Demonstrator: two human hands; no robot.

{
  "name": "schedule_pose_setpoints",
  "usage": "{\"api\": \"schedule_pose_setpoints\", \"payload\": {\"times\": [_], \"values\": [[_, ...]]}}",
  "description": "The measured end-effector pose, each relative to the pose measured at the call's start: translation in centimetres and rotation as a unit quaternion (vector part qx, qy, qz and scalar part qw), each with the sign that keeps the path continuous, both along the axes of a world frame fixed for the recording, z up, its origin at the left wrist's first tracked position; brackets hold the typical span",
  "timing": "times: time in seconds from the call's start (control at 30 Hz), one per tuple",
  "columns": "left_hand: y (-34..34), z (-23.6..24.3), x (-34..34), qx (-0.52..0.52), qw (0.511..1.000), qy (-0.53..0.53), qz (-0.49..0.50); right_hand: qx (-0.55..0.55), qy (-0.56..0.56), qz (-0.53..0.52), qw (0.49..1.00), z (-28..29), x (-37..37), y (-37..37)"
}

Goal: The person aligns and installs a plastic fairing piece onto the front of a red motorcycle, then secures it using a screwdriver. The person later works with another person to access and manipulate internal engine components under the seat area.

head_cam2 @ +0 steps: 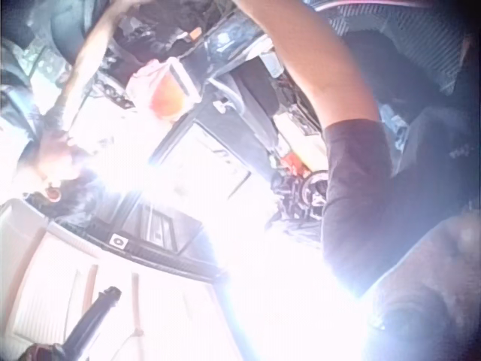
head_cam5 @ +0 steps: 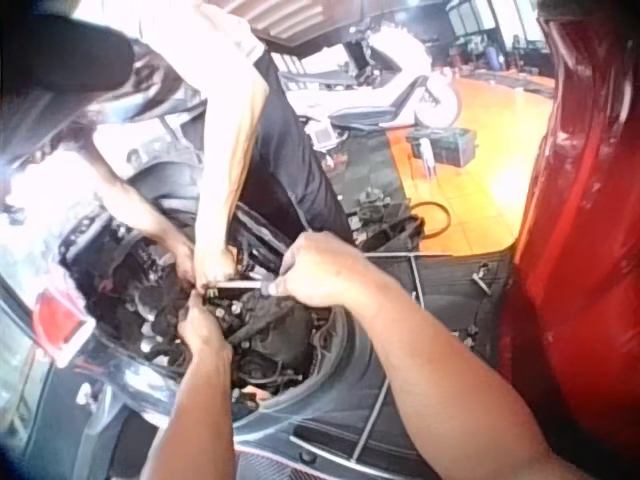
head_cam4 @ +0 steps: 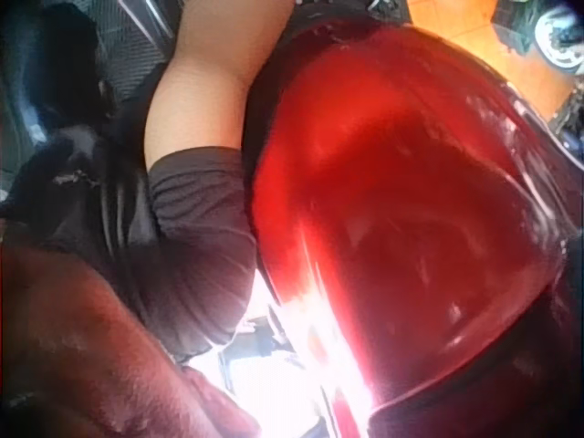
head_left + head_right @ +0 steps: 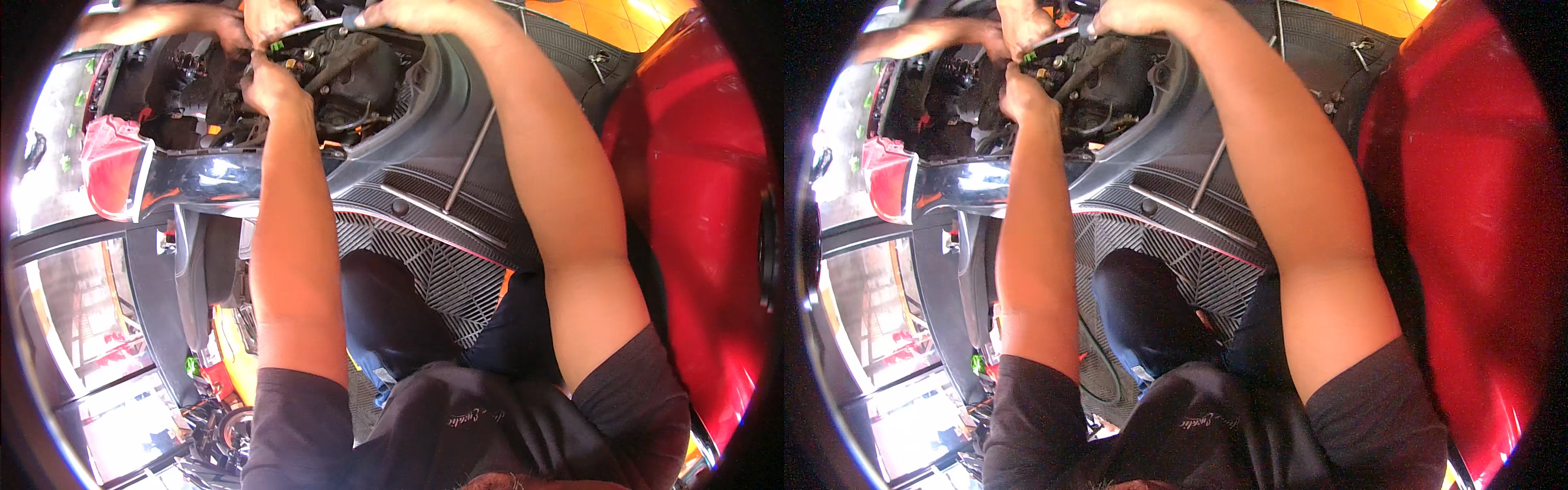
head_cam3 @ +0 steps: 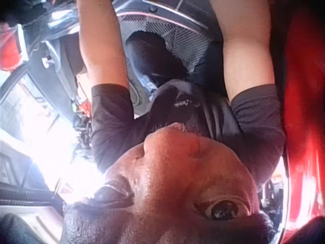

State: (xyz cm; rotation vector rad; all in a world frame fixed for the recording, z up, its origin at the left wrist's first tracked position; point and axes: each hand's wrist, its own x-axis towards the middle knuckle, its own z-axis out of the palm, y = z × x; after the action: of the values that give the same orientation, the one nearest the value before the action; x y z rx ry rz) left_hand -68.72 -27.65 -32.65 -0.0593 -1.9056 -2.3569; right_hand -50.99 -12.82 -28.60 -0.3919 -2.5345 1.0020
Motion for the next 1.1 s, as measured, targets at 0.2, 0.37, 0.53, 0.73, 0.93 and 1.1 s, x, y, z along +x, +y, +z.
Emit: {"api": "schedule_pose_setpoints", "payload": {"times": [0.2,0.37,0.53,0.73,0.93,1.1], "values": [[0.1,-0.7,0.8,-0.158,0.961,0.228,0.010,-0.019,-0.003,-0.034,0.999,0.0,0.0,-1.4],[-0.9,0.8,-1.3,-0.412,0.885,0.212,0.048,0.032,0.000,-0.023,0.999,-0.2,-0.9,-1.6],[-2.3,3.0,-3.2,-0.522,0.823,0.214,-0.060,0.028,-0.080,0.019,0.996,-0.2,-2.1,-3.5],[-1.8,3.5,-0.7,-0.396,0.900,0.121,-0.132,0.144,-0.019,-0.046,0.988,-0.3,-0.8,-7.3],[-2.1,3.3,-1.2,-0.287,0.937,0.086,-0.179,-0.114,-0.031,0.020,0.993,-1.7,-2.1,-4.9],[-1.9,3.7,-1.9,-0.310,0.924,0.115,-0.193,-0.520,0.000,0.076,0.851,-5.4,-3.2,-4.5]]}}
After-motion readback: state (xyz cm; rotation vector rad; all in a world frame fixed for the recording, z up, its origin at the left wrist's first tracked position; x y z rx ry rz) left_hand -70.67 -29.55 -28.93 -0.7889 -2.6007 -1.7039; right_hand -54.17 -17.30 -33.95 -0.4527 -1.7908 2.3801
